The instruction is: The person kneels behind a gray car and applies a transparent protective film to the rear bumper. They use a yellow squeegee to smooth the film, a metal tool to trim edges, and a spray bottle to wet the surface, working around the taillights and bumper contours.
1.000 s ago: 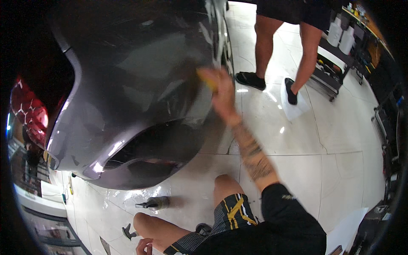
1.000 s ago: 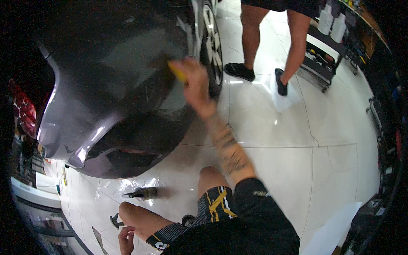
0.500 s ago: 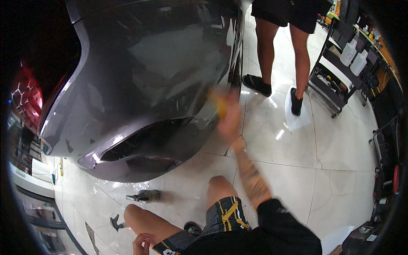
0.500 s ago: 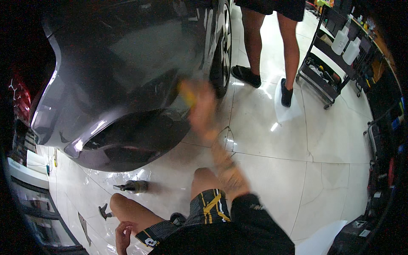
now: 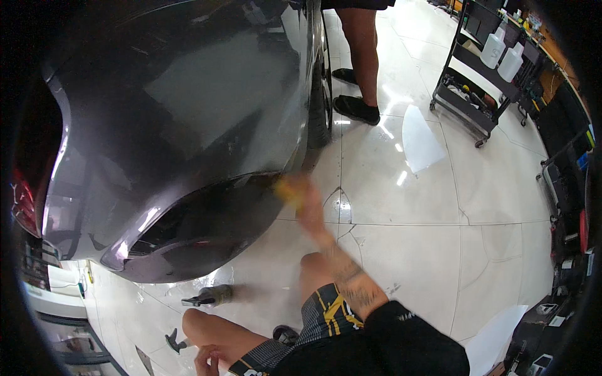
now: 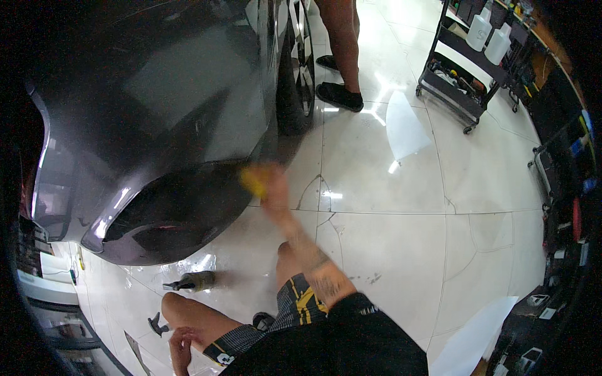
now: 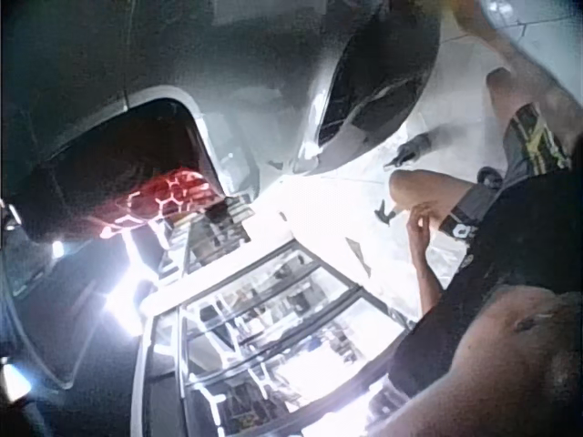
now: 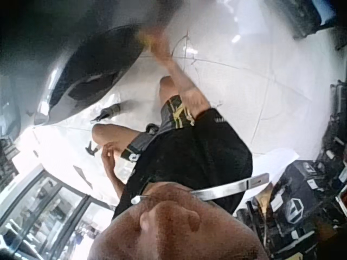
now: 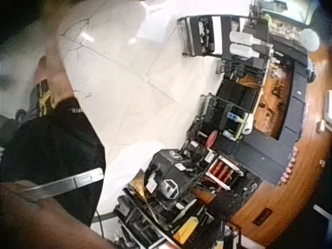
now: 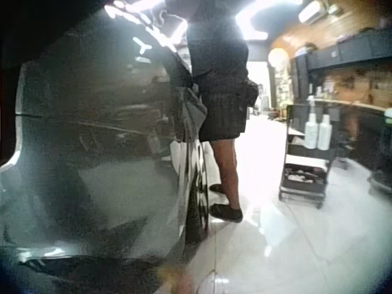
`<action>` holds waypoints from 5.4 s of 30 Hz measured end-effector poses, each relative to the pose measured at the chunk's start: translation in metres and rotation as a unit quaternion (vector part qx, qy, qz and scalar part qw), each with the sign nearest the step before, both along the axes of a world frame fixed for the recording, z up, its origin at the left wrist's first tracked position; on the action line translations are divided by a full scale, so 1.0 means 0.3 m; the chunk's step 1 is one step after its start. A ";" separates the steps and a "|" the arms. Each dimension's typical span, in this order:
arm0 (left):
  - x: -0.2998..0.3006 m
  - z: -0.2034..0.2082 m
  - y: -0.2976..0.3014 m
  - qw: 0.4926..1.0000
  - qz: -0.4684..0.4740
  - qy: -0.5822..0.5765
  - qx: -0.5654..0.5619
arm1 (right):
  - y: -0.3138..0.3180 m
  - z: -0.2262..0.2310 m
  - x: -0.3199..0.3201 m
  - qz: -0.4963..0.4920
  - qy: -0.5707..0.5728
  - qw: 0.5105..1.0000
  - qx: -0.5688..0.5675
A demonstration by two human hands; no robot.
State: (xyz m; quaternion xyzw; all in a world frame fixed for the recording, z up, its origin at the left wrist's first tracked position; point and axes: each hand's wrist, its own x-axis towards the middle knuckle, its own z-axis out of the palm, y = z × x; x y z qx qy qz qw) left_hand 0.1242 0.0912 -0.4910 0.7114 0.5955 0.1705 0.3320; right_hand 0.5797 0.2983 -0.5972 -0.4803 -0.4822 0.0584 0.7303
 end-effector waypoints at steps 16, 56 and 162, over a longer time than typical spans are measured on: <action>0.044 -0.062 0.064 0.998 -0.034 -0.005 0.058 | -0.086 0.054 -0.142 -0.041 -0.126 0.991 -0.031; -0.144 0.059 0.417 0.903 -0.199 -0.345 0.160 | -0.242 0.953 -0.835 -0.059 -0.619 0.783 -0.033; 0.662 0.423 0.266 0.950 0.082 -0.094 0.286 | -0.337 0.689 0.106 0.589 -0.085 0.760 -0.261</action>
